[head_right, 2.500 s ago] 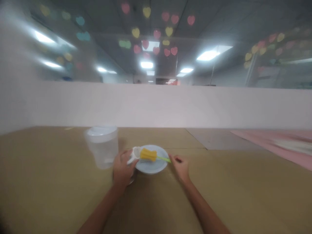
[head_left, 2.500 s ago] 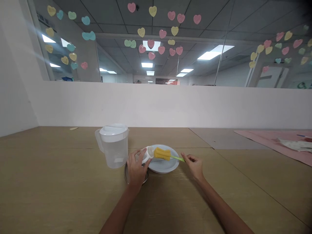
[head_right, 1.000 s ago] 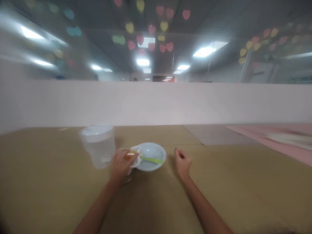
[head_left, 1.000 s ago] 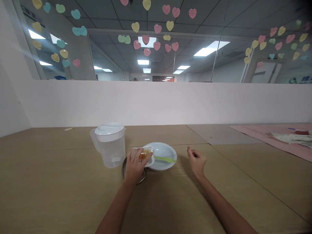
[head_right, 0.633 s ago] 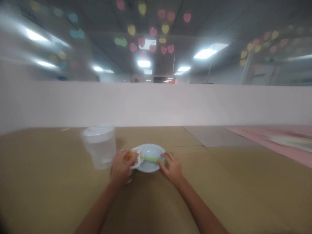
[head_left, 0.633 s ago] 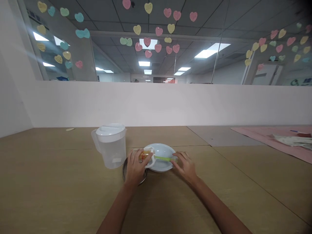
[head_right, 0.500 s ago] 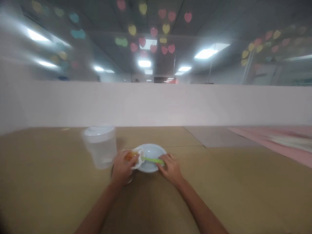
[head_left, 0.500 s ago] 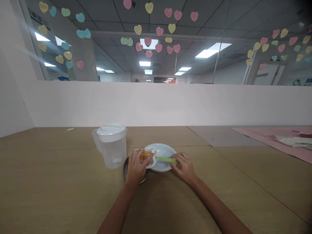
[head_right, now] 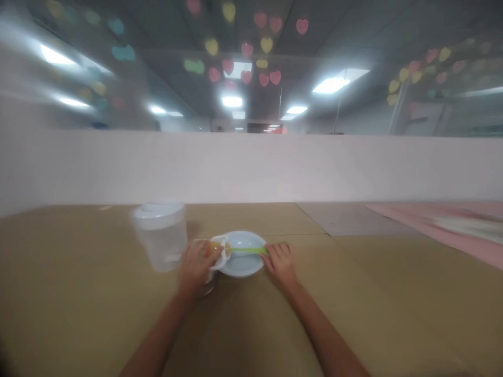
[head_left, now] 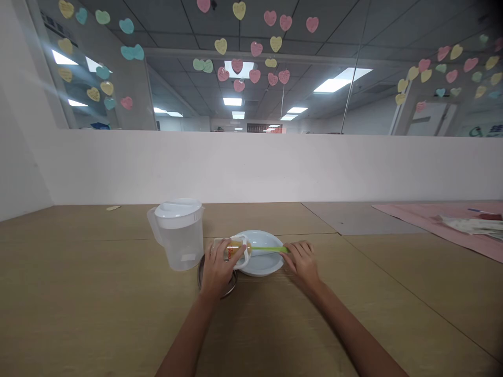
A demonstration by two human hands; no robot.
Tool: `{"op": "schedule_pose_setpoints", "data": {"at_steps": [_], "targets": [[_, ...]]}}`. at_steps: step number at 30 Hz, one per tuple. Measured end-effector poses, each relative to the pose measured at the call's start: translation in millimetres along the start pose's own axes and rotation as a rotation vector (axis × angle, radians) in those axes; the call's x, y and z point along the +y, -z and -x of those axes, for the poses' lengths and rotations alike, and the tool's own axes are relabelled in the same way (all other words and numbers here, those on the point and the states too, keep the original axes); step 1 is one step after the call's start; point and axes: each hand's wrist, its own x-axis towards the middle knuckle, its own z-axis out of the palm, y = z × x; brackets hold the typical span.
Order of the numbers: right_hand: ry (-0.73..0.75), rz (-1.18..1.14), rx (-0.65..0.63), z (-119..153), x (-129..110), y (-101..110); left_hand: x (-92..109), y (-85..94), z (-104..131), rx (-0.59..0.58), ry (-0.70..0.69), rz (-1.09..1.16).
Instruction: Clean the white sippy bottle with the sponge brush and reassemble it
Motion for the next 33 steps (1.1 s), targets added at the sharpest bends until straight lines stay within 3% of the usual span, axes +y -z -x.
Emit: {"op": "schedule_pose_setpoints", "data": {"at_steps": [5, 13, 33], "targets": [[-0.041, 0.059, 0.017, 2, 8, -1, -6, -4.8, 3, 0.041, 0.044, 0.0], [-0.041, 0.121, 0.077, 1, 12, -1, -5, -7.7, 5, 0.002, 0.029, -0.049], [-0.073, 0.147, 0.071, 4, 18, -4, -5, -4.0, 3, 0.009, 0.024, -0.082]]}}
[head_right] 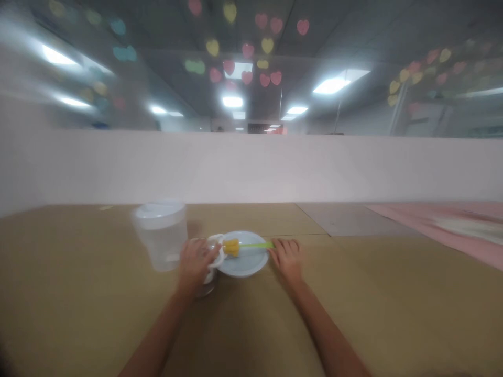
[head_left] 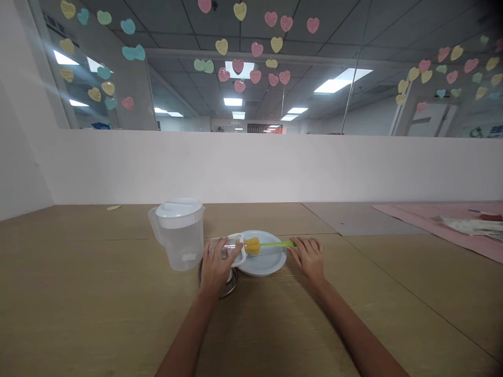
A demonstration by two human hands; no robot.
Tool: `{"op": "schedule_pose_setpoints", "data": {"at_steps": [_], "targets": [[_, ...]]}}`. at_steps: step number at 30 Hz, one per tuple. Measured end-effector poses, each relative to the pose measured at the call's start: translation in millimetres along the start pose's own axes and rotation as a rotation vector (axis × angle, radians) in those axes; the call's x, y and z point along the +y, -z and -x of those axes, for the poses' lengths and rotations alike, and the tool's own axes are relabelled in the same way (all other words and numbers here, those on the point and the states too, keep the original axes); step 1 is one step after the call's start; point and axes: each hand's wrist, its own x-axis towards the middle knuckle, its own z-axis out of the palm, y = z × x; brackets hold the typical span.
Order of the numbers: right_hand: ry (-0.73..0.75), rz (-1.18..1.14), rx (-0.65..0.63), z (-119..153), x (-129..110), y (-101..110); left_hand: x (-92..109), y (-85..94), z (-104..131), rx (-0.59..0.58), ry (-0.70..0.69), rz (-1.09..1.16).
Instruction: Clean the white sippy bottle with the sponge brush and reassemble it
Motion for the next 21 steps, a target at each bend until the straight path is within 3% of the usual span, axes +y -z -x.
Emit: {"op": "schedule_pose_setpoints", "data": {"at_steps": [12, 21], "targets": [[-0.019, 0.001, 0.002, 0.7, 1.0, -0.4, -2.3, -3.0, 2.5, -0.001, 0.044, -0.012], [-0.103, 0.008, 0.018, 1.3, 3.1, -1.2, -2.8, 5.6, -2.3, -0.053, 0.124, -0.022]]}}
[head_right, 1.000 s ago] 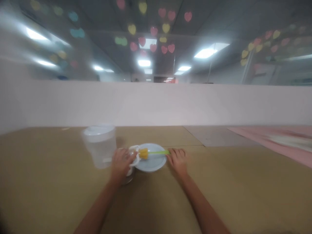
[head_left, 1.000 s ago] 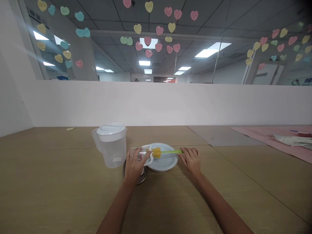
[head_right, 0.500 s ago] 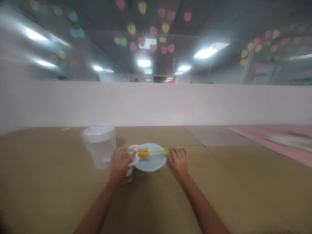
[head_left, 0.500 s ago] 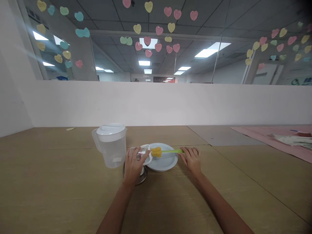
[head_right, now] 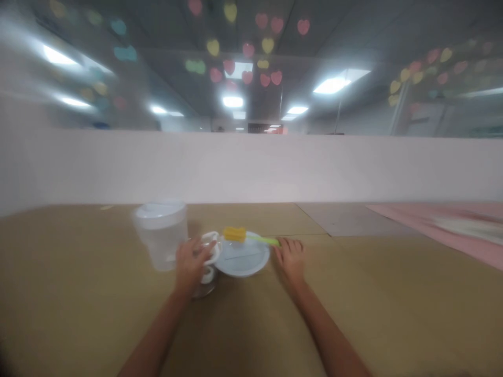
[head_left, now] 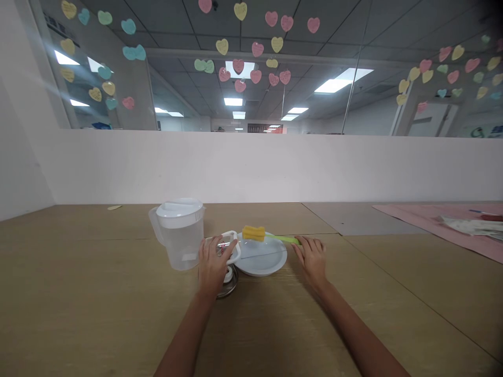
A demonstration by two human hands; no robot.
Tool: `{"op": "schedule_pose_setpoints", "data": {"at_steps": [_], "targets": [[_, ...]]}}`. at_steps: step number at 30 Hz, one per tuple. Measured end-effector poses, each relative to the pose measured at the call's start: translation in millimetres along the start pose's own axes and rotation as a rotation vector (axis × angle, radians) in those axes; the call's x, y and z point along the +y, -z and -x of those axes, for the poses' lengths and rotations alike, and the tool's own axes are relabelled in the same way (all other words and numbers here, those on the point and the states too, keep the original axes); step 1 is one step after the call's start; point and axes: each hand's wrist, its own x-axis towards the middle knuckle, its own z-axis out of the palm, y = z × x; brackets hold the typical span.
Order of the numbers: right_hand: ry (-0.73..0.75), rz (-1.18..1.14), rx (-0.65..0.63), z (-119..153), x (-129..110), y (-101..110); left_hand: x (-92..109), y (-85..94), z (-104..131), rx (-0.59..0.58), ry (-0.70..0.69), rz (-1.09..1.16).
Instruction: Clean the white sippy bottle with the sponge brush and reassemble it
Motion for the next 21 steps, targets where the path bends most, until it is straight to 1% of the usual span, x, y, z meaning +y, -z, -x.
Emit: {"op": "schedule_pose_setpoints", "data": {"at_steps": [4, 9, 12, 19, 21], "targets": [[-0.063, -0.006, -0.014, 1, 3, -3, 0, -1.6, 1, -0.013, -0.011, -0.011], [-0.097, 0.014, -0.037, 2, 2, -5, -2, -5.9, 2, 0.0, -0.058, 0.005], [-0.13, 0.023, -0.041, 3, 2, -6, -3, -8.6, 4, -0.009, -0.09, 0.02], [-0.21, 0.021, -0.109, 4, 2, -7, -4, -13.4, 9, -0.022, -0.188, 0.002], [-0.236, -0.005, -0.112, 4, 2, -7, -4, -12.3, 8, -0.033, -0.171, 0.042]]}}
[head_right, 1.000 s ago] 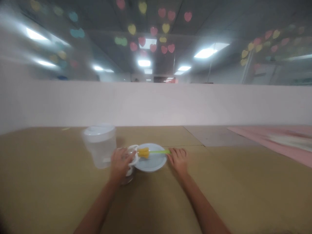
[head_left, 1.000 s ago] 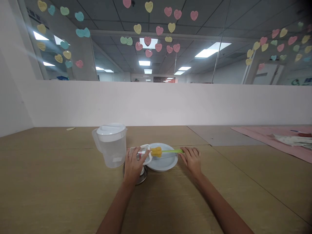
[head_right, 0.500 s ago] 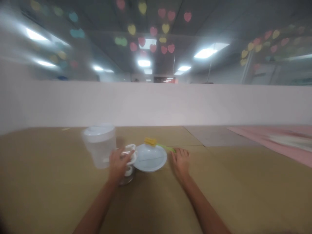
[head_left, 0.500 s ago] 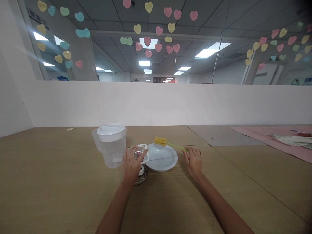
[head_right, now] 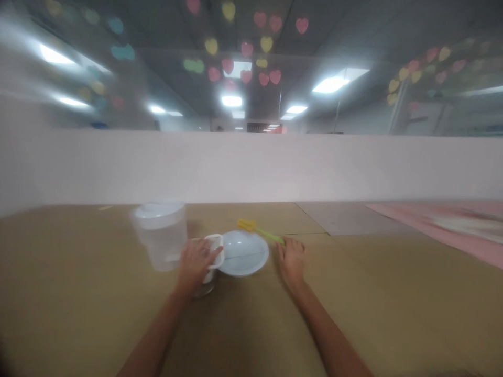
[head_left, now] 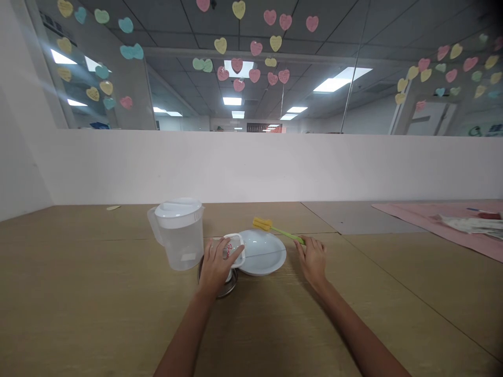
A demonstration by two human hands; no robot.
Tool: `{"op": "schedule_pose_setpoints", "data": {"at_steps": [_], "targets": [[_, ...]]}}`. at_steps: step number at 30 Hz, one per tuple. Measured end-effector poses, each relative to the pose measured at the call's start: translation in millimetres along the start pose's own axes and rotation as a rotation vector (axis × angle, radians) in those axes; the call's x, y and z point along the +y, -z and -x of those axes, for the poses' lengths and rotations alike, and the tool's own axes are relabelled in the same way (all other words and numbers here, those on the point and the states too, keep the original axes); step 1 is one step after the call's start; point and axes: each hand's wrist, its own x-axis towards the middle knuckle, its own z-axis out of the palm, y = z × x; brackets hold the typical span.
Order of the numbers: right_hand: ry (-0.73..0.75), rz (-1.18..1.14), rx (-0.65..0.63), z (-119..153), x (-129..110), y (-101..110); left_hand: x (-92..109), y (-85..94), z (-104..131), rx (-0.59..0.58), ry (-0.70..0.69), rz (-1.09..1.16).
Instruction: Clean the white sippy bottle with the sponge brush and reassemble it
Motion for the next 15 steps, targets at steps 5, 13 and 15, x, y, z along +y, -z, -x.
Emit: {"op": "schedule_pose_setpoints", "data": {"at_steps": [5, 13, 15], "targets": [[-0.147, -0.063, -0.073, 0, 1, 1, 0, 4.4, -2, 0.019, 0.294, 0.212], [-0.281, 0.108, -0.367, -2, 0, 0, 9, 17.2, -14, 0.089, 0.99, 0.69], [-0.29, 0.139, -0.436, -2, -1, 0, 11, 19.4, -17, 0.1, 1.061, 0.778]]}}
